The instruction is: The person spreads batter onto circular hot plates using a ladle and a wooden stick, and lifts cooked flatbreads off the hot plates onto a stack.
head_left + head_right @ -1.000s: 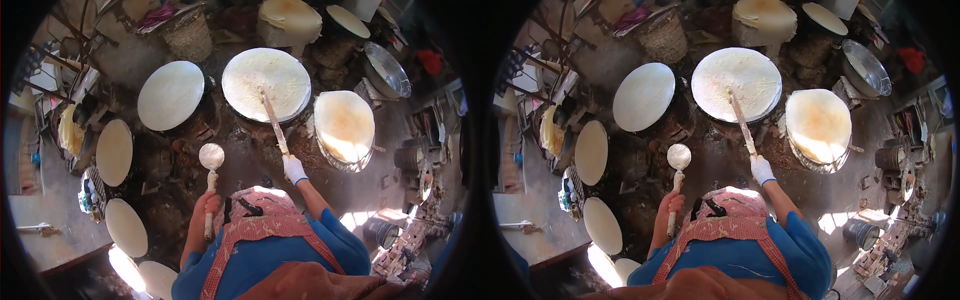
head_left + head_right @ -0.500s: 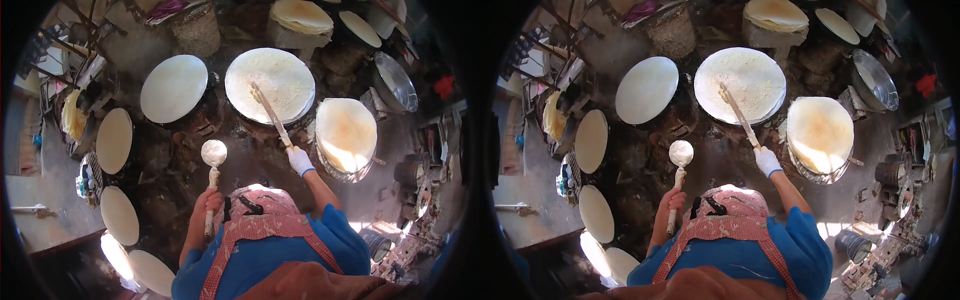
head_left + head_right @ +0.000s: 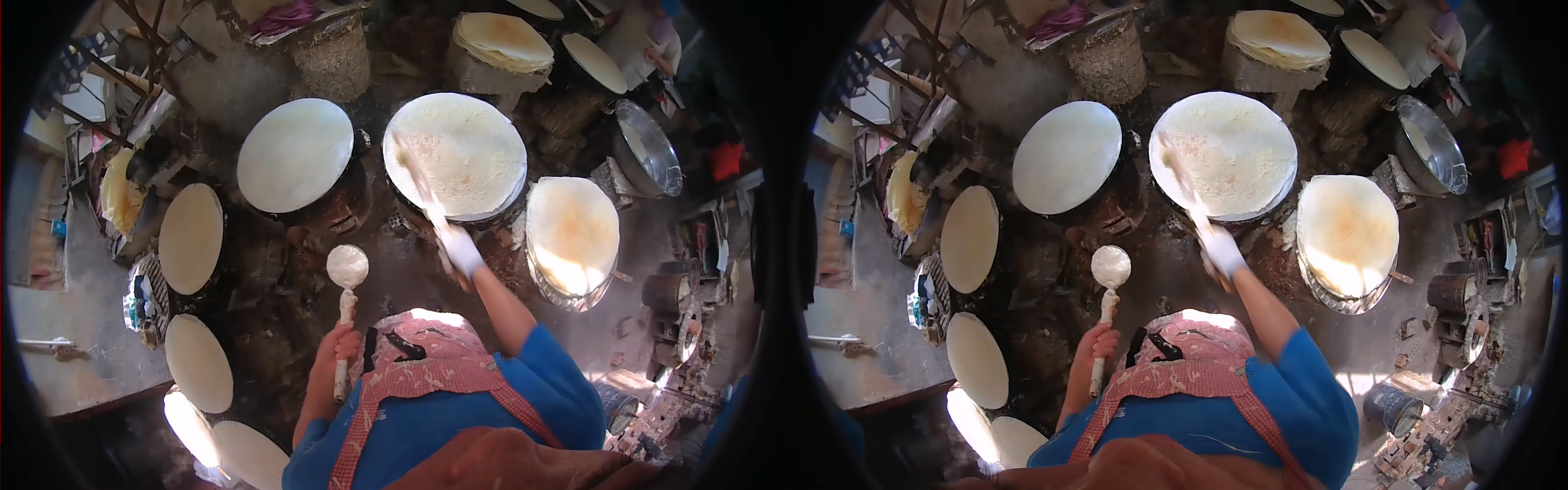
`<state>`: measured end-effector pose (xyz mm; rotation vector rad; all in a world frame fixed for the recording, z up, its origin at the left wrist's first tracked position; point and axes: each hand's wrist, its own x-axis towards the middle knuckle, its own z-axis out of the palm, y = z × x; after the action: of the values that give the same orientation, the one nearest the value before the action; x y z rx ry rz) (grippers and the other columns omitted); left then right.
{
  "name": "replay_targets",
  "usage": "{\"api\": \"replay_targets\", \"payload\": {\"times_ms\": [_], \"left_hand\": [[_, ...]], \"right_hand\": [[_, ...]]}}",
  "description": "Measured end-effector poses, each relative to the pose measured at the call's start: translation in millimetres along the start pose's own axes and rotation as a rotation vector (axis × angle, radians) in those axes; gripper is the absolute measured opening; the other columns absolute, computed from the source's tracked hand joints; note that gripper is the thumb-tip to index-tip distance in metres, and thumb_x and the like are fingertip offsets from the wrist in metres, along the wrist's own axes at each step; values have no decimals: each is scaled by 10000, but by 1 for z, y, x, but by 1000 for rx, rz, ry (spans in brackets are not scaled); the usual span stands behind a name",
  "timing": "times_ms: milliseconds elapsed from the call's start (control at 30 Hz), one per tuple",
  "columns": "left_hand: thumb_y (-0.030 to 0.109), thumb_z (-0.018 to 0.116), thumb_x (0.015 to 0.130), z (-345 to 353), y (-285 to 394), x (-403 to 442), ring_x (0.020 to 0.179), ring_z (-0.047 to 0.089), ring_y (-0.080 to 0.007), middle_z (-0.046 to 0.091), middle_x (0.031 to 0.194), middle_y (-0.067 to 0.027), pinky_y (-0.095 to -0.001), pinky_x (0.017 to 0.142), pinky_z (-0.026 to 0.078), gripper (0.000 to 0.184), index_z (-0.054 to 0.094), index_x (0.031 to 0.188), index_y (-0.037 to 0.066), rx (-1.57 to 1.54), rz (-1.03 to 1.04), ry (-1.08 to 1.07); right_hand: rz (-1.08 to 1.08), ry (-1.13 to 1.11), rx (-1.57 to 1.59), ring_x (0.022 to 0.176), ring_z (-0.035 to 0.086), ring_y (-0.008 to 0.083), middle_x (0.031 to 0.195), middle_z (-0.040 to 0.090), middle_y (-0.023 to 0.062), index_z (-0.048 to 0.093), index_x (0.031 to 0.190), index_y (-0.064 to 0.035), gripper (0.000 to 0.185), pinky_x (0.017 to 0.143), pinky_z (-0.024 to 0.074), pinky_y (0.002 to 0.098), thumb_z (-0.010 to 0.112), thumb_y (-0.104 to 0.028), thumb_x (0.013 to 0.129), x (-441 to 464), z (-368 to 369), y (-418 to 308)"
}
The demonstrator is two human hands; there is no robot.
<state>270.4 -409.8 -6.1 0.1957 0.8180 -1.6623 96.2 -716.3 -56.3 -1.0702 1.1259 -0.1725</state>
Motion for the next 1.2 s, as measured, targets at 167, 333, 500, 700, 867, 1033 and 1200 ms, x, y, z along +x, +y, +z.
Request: {"api": "replay_targets", "payload": {"times_ms": [167,333,500,700,867,1033,1200], "left_hand": [[119,356,964,3,32,-21,419,306,-81,322,579,-9,-208,336,282,337,466,1267,215,174,39,-29],[53,412,926,6,60,-24,391,289,-52,299,547,28,-173,303,248,328,507,1158,265,179,22,55],[46,450,910,11,69,-32,362,301,-60,319,542,13,-181,300,256,497,331,1323,297,692,137,113],[51,464,910,-5,94,5,357,301,-63,330,542,6,-186,284,245,529,296,1338,313,789,-128,89],[73,425,933,-21,87,36,380,302,-59,334,553,13,-186,278,248,338,442,1165,319,413,-288,172],[112,409,948,-20,44,44,391,317,-71,338,542,7,-198,301,270,96,479,978,170,292,-249,141],[163,378,966,-25,2,54,393,325,-93,358,540,-4,-222,343,307,260,435,735,58,62,-280,42]], "right_hand": [[-139,198,141,344,436,169,521,448,45,478,782,-79,367,314,350,322,449,-434,870,62,13,-100],[-68,473,139,336,412,153,501,425,24,476,776,-100,320,317,340,308,489,-405,871,7,-43,-26],[-114,696,122,335,389,87,543,454,9,521,801,-94,215,311,299,249,620,-281,837,-63,-55,42],[-57,766,306,398,381,55,578,470,-10,587,954,-14,281,353,299,210,668,-229,793,-119,-67,98],[64,1067,-318,535,584,210,689,618,109,601,945,-16,362,509,458,339,650,-335,781,-157,-79,134],[88,979,-810,812,625,349,836,650,177,623,918,-70,385,711,471,437,628,-423,765,-204,-74,112],[-90,748,-904,787,628,334,814,647,161,625,913,-84,362,701,478,430,626,-415,765,-209,-92,103]]}}
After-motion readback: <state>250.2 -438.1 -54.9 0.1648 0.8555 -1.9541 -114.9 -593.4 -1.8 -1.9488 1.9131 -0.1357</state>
